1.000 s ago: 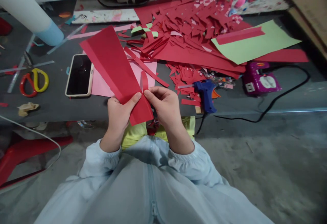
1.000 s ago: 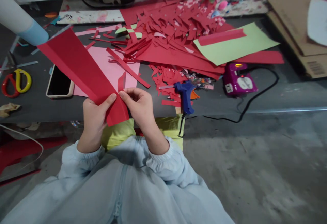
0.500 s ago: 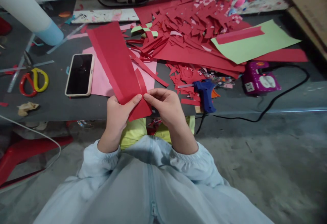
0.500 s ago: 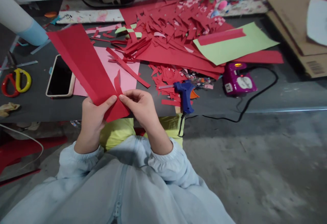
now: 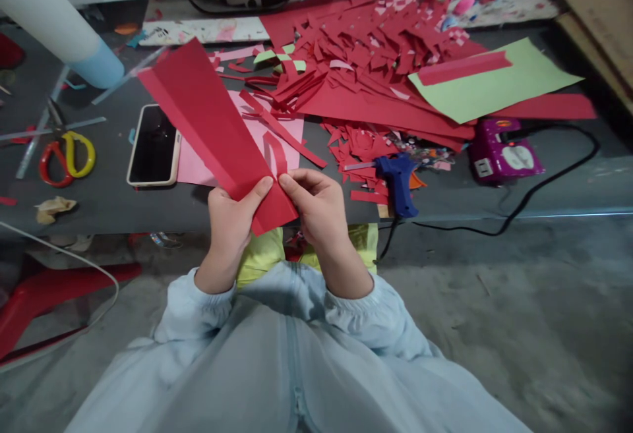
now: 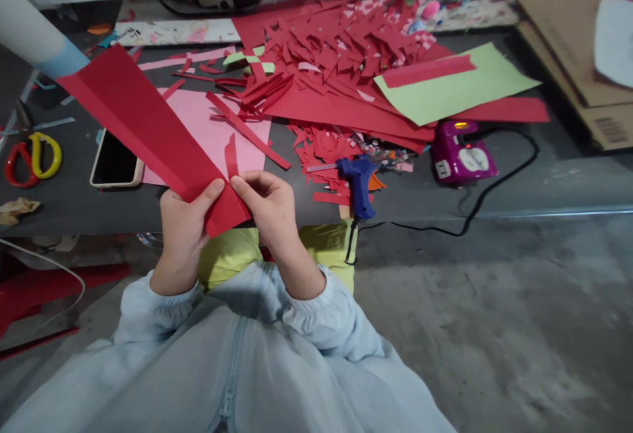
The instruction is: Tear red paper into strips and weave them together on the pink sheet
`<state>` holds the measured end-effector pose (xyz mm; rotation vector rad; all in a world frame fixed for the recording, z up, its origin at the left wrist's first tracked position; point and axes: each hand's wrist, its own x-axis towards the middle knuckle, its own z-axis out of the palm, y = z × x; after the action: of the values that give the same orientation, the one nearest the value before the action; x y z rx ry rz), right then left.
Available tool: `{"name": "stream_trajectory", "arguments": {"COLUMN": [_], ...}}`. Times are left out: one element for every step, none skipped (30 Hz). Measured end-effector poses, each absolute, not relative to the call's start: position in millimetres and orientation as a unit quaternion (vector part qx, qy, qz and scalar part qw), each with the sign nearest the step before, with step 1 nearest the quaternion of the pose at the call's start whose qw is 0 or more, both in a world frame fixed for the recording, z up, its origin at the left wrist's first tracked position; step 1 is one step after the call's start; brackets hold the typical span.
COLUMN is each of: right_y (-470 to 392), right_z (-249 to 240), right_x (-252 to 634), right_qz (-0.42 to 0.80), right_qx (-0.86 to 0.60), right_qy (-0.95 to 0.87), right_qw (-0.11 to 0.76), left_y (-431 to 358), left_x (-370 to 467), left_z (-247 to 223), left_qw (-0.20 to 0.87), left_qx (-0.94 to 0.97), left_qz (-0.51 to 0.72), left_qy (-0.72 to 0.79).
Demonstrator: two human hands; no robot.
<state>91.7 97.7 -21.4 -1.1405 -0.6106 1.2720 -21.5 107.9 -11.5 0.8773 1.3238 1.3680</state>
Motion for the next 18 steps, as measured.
{"name": "stream_trajectory", "arguments": {"right_y": [98, 98, 97, 97, 97, 98, 98, 98, 98, 98, 99, 99, 99, 100, 100, 100, 100, 101], "right_z": [-21, -21, -21, -20, -19, -18, -18, -17, -16, -16, -15, -15, -14, -14, -14, -13, -13, -12], "right_x": [91, 91, 92, 94, 96, 97, 99, 100, 101, 102, 102, 102, 102, 102, 102, 103, 103, 104], "right_qz": [0.550, 0.553, 0.564, 0.579, 0.594, 0.606, 0.612, 0.609, 0.600, 0.590, 0.580, 0.573, 0.570, 0.571, 0.577, 0.587, 0.598, 0.607], "right_qx": [-0.497, -0.496, -0.491, -0.484, -0.477, -0.473, -0.472, -0.476, -0.482, -0.488, -0.493, -0.495, -0.497, -0.497, -0.495, -0.492, -0.489, -0.486], "right_qy": [-0.255, -0.250, -0.251, -0.258, -0.269, -0.280, -0.291, -0.299, -0.305, -0.310, -0.314, -0.318, -0.320, -0.320, -0.319, -0.316, -0.312, -0.308], "right_qw": [0.620, 0.621, 0.615, 0.604, 0.590, 0.575, 0.564, 0.559, 0.560, 0.564, 0.567, 0.570, 0.571, 0.570, 0.566, 0.560, 0.554, 0.548], "left_y": [108, 108, 108, 108, 109, 109, 109, 110, 110, 110, 110, 110, 110, 110, 111, 111, 111, 111], "left_x": [-21, -21, -22, -23, -24, -25, -26, -27, -29, -30, -31, -31, -32, -32, -33, -33, -33, -34], "left_z": [-11, -11, -10, -10, -9, -9, -9, -9, -10, -11, -12, -13, -14, -15, -16, -16, -16, -16], "left_qw": [0.496, 0.491, 0.486, 0.481, 0.477, 0.475, 0.479, 0.486, 0.497, 0.510, 0.519, 0.524, 0.523, 0.517, 0.507, 0.497, 0.489, 0.484], "left_qx": [0.364, 0.365, 0.366, 0.367, 0.366, 0.367, 0.368, 0.371, 0.375, 0.380, 0.384, 0.389, 0.395, 0.402, 0.410, 0.418, 0.425, 0.430], "left_qz": [0.565, 0.566, 0.569, 0.573, 0.574, 0.572, 0.568, 0.561, 0.553, 0.547, 0.544, 0.544, 0.546, 0.549, 0.552, 0.554, 0.555, 0.555], "left_qy": [0.550, 0.552, 0.553, 0.554, 0.556, 0.558, 0.559, 0.558, 0.553, 0.545, 0.535, 0.527, 0.522, 0.520, 0.520, 0.521, 0.522, 0.522]}}
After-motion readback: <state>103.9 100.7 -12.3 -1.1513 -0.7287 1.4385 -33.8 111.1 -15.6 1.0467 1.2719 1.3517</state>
